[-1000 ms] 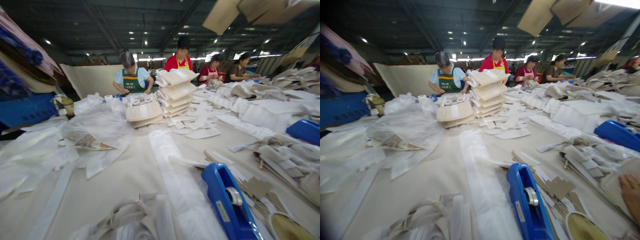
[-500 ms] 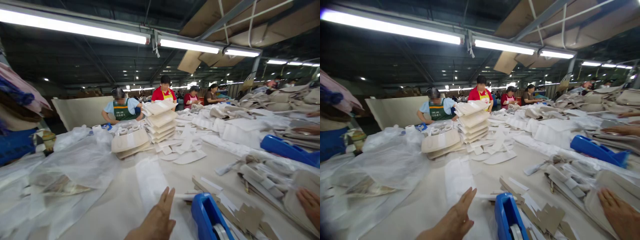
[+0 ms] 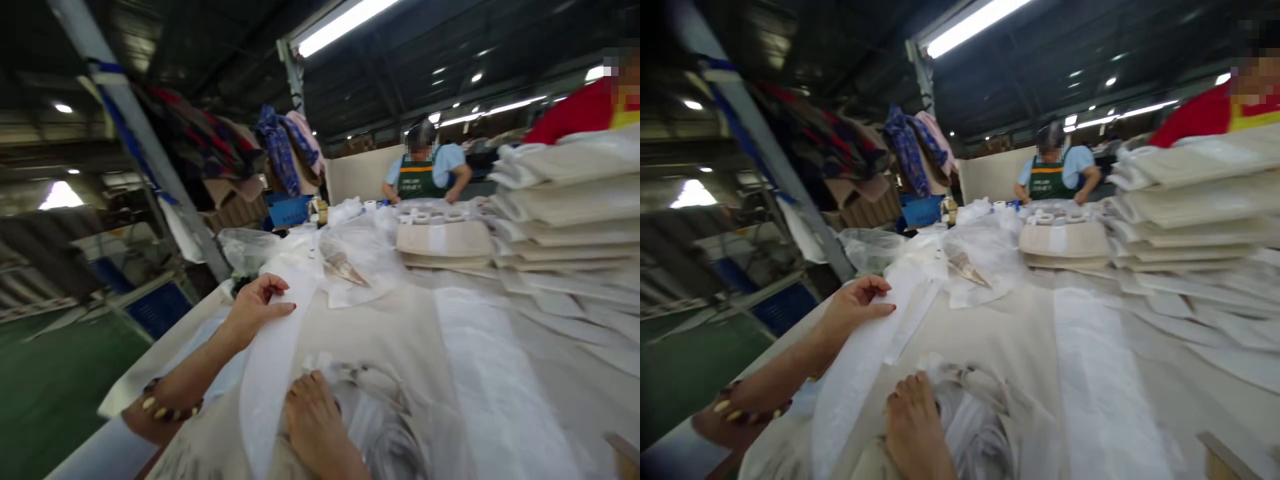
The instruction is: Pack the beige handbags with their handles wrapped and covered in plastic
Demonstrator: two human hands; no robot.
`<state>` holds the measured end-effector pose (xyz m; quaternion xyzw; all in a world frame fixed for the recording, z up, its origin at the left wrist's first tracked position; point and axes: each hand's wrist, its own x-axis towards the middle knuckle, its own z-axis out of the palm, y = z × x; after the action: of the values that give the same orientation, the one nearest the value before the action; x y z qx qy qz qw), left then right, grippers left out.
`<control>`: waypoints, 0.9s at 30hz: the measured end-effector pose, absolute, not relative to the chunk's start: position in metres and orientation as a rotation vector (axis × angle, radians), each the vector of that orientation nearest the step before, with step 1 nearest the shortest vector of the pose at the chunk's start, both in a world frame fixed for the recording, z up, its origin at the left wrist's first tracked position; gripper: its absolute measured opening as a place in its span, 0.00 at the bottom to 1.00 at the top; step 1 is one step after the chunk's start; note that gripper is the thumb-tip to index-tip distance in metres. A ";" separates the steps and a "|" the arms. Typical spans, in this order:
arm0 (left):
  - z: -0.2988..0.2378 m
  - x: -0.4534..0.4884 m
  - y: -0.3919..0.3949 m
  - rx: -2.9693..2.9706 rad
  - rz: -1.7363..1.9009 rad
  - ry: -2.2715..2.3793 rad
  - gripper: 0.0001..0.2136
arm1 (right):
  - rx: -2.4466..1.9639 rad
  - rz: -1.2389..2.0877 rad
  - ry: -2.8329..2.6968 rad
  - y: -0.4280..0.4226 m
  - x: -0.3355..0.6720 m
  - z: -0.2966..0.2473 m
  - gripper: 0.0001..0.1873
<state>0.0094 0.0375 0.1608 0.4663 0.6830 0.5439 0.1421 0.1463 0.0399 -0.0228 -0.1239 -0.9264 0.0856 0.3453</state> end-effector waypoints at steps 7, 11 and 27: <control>0.099 -0.050 -0.065 0.877 1.522 1.829 0.34 | -0.288 0.200 -2.384 0.039 0.136 -0.027 0.09; 0.067 -0.058 -0.070 1.130 1.245 2.110 0.30 | -0.312 0.159 -2.492 0.037 0.140 -0.017 0.11; 0.003 -0.035 -0.068 1.473 0.226 2.303 0.19 | -0.366 0.185 -2.756 0.043 0.133 -0.005 0.25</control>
<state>-0.0349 -0.0680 0.0027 0.5262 0.8230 0.0807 0.1980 0.1333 0.0431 -0.0046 -0.1294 -0.9735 0.0652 0.1768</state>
